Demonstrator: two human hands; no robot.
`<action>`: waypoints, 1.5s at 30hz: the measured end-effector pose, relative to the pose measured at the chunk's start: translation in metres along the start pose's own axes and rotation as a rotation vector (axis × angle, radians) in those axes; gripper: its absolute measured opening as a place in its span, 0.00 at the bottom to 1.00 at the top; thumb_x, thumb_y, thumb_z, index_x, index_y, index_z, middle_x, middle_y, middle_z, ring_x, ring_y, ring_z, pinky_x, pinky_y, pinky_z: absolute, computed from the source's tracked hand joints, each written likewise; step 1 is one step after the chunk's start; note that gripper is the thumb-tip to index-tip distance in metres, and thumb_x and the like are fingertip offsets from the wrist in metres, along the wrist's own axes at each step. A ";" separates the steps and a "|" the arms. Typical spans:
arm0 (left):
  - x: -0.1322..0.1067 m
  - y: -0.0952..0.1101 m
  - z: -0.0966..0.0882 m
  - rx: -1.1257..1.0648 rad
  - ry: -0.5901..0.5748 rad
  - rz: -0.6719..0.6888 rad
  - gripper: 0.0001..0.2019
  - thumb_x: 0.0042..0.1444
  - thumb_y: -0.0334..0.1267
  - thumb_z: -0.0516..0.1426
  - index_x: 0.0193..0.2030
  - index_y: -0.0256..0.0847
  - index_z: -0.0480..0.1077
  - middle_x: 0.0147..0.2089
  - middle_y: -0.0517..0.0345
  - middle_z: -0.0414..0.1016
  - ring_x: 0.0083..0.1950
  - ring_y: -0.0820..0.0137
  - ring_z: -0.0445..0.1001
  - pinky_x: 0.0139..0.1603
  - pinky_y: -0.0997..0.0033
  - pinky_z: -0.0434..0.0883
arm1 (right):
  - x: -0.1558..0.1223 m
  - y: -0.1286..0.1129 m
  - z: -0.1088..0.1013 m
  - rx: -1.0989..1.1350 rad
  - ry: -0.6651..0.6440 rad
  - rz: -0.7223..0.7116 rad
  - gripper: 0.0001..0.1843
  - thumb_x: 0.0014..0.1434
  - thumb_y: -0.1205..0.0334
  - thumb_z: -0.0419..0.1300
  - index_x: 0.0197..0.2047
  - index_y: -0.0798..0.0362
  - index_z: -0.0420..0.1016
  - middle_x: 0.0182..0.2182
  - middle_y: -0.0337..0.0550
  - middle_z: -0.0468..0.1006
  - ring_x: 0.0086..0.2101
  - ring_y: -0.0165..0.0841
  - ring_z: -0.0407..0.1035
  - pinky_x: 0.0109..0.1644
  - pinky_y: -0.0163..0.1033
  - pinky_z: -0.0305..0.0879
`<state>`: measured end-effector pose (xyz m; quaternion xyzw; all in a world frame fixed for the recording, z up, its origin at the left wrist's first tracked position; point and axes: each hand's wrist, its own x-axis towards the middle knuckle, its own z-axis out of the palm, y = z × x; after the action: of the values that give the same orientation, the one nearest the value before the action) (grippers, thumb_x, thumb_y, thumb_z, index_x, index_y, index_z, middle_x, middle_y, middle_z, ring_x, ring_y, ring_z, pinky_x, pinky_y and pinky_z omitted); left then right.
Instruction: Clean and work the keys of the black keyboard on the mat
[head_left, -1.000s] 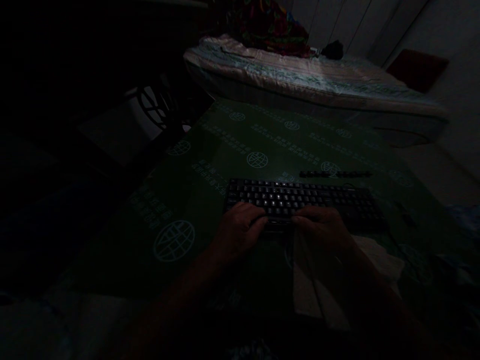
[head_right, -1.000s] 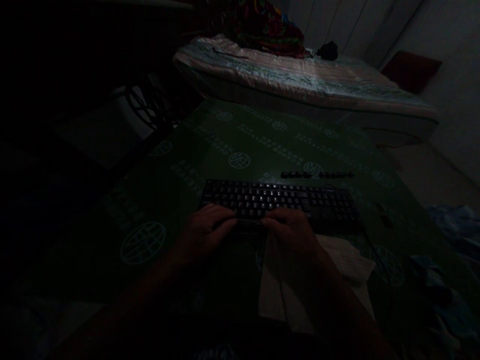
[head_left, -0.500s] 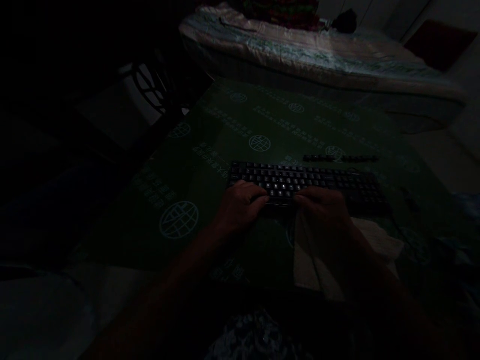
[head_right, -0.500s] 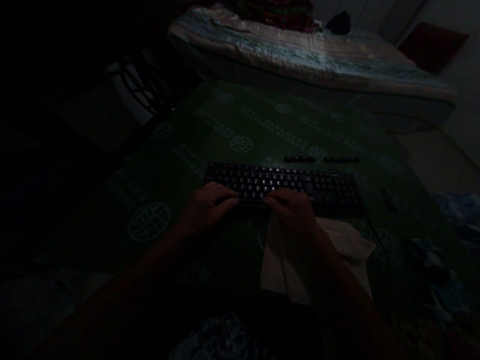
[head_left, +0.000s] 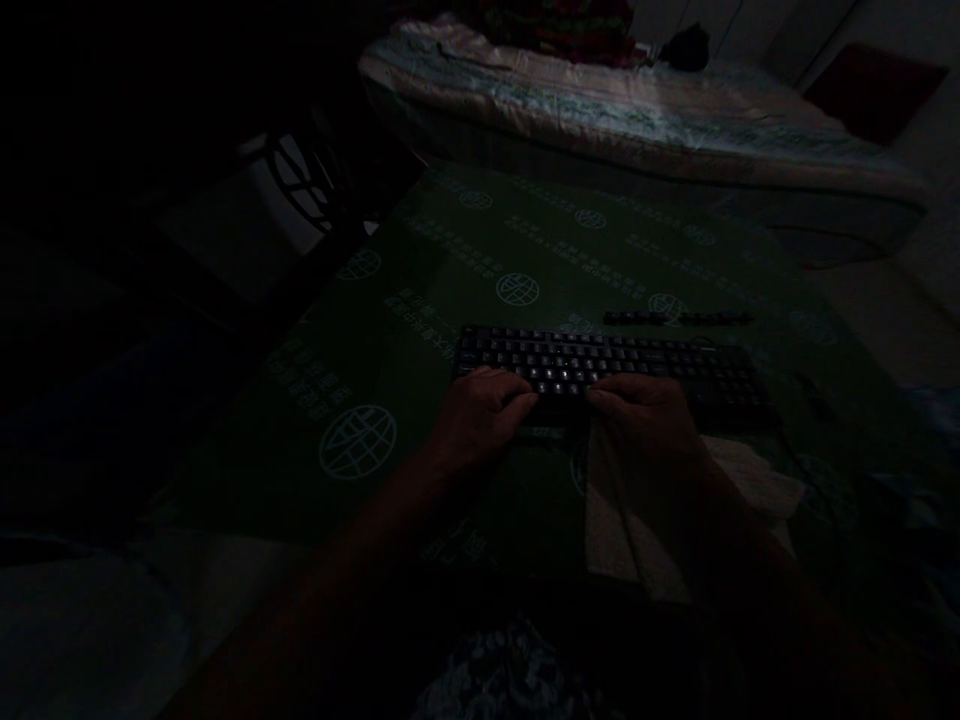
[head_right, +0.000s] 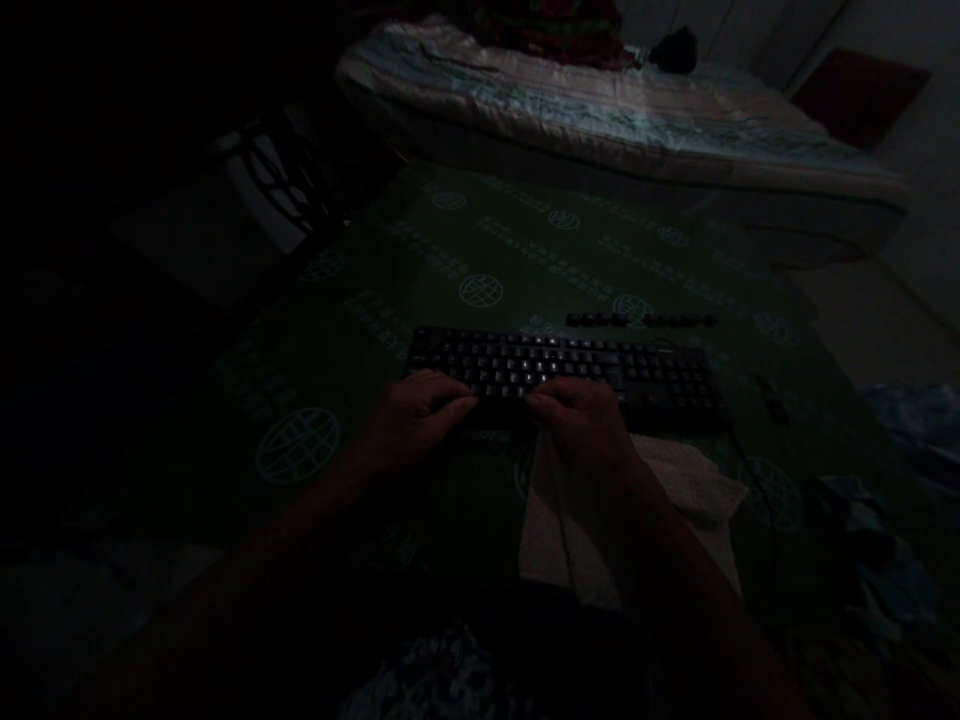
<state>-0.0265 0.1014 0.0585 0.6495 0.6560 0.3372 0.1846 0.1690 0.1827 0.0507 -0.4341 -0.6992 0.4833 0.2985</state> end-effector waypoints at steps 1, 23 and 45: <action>0.000 0.001 -0.001 -0.007 -0.005 -0.014 0.08 0.55 0.37 0.55 0.29 0.39 0.73 0.31 0.60 0.75 0.35 0.70 0.72 0.39 0.70 0.65 | 0.001 0.001 -0.001 -0.005 0.001 -0.005 0.10 0.49 0.57 0.63 0.25 0.55 0.78 0.20 0.38 0.74 0.23 0.29 0.66 0.27 0.34 0.60; 0.003 0.010 -0.012 -0.192 -0.028 -0.125 0.09 0.54 0.41 0.54 0.31 0.39 0.73 0.28 0.64 0.73 0.30 0.72 0.71 0.31 0.75 0.64 | 0.000 -0.005 -0.018 -0.012 -0.083 0.050 0.09 0.47 0.57 0.64 0.25 0.55 0.78 0.21 0.39 0.75 0.23 0.29 0.66 0.26 0.34 0.60; 0.006 -0.011 -0.007 0.164 -0.041 0.172 0.09 0.58 0.36 0.53 0.38 0.39 0.75 0.36 0.56 0.77 0.40 0.66 0.72 0.44 0.66 0.67 | 0.010 0.021 -0.016 -0.305 -0.058 -0.535 0.04 0.55 0.63 0.62 0.31 0.51 0.79 0.29 0.42 0.77 0.31 0.35 0.72 0.36 0.41 0.68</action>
<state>-0.0400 0.1073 0.0567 0.7230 0.6194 0.2837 0.1146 0.1845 0.2014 0.0363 -0.2605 -0.8613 0.2896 0.3263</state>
